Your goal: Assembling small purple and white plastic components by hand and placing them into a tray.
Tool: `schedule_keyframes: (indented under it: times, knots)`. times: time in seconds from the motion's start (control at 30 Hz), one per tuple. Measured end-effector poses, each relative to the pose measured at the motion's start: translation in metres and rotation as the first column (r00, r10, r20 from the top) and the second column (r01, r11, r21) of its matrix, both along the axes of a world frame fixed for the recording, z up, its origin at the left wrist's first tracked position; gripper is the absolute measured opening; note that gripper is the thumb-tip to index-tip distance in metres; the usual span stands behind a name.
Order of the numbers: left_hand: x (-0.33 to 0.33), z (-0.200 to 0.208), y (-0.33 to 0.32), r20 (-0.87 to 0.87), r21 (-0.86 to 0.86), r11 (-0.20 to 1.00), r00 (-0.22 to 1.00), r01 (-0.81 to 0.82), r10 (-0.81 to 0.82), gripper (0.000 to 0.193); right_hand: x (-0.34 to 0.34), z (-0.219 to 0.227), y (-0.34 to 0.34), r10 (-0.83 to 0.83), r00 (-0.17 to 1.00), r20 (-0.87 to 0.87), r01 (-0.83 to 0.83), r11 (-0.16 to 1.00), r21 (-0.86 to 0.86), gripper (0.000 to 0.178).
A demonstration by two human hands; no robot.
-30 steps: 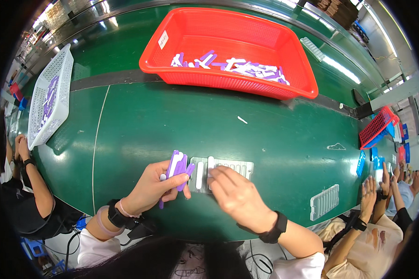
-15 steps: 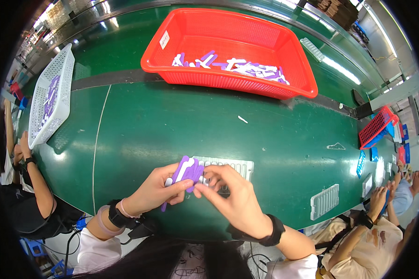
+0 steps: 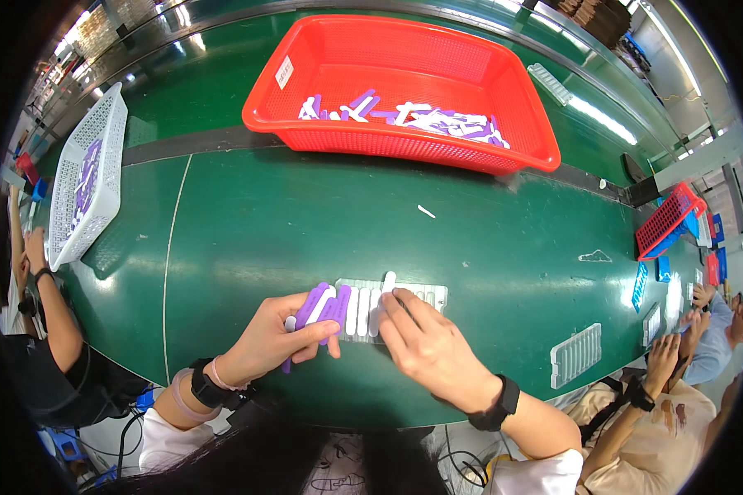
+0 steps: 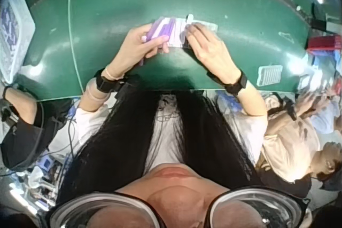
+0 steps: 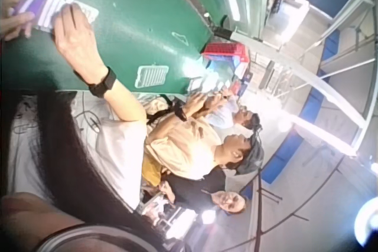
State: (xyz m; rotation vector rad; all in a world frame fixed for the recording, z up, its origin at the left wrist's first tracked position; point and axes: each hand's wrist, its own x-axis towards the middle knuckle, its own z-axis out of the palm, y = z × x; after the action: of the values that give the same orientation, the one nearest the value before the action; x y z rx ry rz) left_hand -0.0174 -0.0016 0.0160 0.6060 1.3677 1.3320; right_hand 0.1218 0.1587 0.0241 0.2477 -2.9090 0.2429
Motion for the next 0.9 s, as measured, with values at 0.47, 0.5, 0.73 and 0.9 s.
schedule_keyframes:
  times: [0.47, 0.5, 0.73, 0.9]
  knots:
    - [0.0, 0.001, -0.002, 0.008, -0.043, 0.995, 0.996, 0.091, -0.091, 0.019, -0.001, 0.005, -0.008, -0.14, 0.955, 0.262, 0.296, 0.363, -0.884, 0.03]
    - [0.0, 0.002, -0.001, 0.066, -0.04, 0.992, 0.991, 0.116, -0.113, 0.019, -0.004, 0.003, -0.008, -0.039, 0.942, 0.333, 0.331, -0.045, -0.942, 0.029]
    - [0.0, 0.001, -0.001, 0.312, -0.03, 0.994, 0.946, 0.101, -0.086, 0.016, -0.009, 0.001, 0.009, 0.037, 0.947, 0.319, 0.319, -0.21, -0.924, 0.013]
    - [0.001, 0.001, 0.0, 0.156, -0.053, 0.995, 0.985, 0.083, -0.074, 0.016, -0.019, 0.003, 0.04, -0.128, 0.842, 0.525, 0.532, 0.032, -0.846, 0.009]
